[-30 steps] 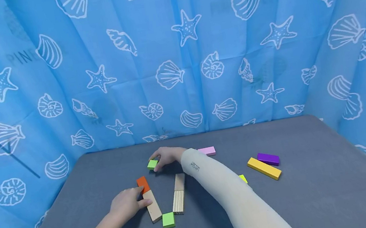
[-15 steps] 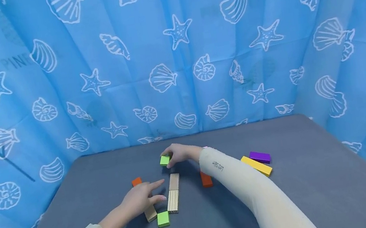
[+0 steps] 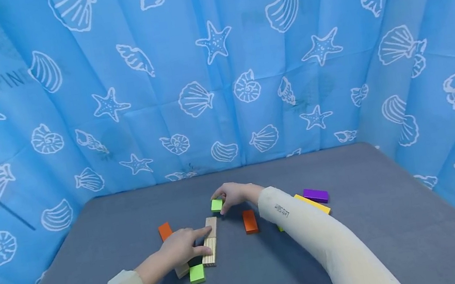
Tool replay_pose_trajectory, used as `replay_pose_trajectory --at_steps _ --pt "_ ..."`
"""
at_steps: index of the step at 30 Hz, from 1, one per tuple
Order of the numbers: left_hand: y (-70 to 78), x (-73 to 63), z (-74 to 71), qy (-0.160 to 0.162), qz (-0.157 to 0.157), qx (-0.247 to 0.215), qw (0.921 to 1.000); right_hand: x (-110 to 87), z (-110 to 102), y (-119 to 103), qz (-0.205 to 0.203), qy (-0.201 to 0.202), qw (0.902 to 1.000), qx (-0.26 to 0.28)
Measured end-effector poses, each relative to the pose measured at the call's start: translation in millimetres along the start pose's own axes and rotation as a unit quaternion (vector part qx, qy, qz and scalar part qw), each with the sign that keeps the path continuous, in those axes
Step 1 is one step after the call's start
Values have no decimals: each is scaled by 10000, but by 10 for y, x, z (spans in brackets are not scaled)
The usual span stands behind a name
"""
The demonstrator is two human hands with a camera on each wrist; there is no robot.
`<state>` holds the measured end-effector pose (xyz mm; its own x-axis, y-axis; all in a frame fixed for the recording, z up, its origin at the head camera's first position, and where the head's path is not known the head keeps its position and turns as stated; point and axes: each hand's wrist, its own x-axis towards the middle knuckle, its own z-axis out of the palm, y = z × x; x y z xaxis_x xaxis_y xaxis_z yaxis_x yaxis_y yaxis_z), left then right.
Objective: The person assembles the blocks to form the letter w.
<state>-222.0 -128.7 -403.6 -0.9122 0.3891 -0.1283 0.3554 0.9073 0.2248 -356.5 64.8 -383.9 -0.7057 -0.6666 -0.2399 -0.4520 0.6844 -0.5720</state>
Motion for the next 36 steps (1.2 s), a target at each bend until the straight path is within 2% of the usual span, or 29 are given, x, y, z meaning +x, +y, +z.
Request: replay_pose_trajectory --at_steps 9,15,18,26,36 --pt "27 41 -5 -286 -50 36 9996 -43 9 19 342 -220 9992 -61" --pt "43 39 -28 -353 -162 -132 9992 -36 52 68 380 -416 9977 -385" --pt "44 48 -29 -396 -202 -203 9988 -59 57 68 415 -290 9979 -397" --pt "37 45 -34 -426 -279 -413 9979 -107 86 87 362 236 9991 2" --pt "48 22 -56 -417 -255 -524 9974 -87 86 111 382 145 9991 58"
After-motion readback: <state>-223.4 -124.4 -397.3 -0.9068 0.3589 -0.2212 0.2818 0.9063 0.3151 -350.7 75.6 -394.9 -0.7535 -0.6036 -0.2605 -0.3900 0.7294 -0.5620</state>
